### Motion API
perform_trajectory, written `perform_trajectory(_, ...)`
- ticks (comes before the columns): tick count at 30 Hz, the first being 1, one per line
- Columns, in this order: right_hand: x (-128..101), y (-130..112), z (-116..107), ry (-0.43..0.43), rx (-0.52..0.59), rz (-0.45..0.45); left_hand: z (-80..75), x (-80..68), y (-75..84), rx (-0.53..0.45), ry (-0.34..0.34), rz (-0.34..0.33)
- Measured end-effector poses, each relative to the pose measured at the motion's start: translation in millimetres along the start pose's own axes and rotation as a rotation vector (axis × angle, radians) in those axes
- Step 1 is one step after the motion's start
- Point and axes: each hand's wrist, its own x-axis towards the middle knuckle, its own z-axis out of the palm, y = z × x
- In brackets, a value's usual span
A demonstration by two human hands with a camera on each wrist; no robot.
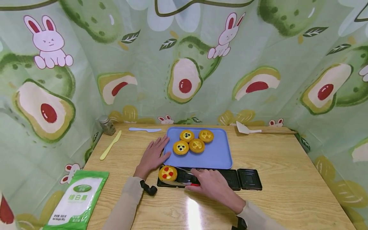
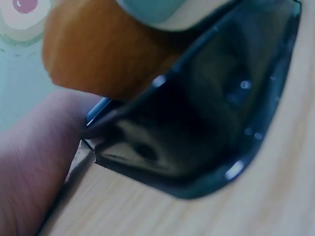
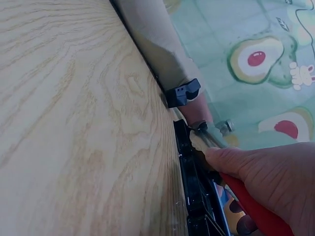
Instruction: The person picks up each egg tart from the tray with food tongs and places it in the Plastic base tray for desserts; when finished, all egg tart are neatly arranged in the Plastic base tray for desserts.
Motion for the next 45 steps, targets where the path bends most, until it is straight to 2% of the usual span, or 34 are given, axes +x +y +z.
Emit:
perform_trajectory(6, 1, 1, -2, -0.015, 0.007, 0.015, -0.4, 1.3, 1.0, -0.009, 0.014, 0.013)
perform_trajectory(13, -1, 1, -4, -0.051, 0.035, 0.044, -1.0, -0.9, 1.9, -0.004, -0.003, -0.002)
perform_trajectory(21, -6, 2, -8, -0.006, 0.039, 0.087, -1.6, -2.7, 1.2, -0.019, 0.009, 0.002)
perform_trajectory(35, -6, 22, -30, -0.059, 0.138, 0.274, 0.3, 1.5, 1.0, -0.015, -0.004, -0.004)
perform_trajectory(45, -6, 48, -41, -0.024, 0.191, 0.38, -0.7, 0.2, 1.3, -0.007, 0.004, 0.011)
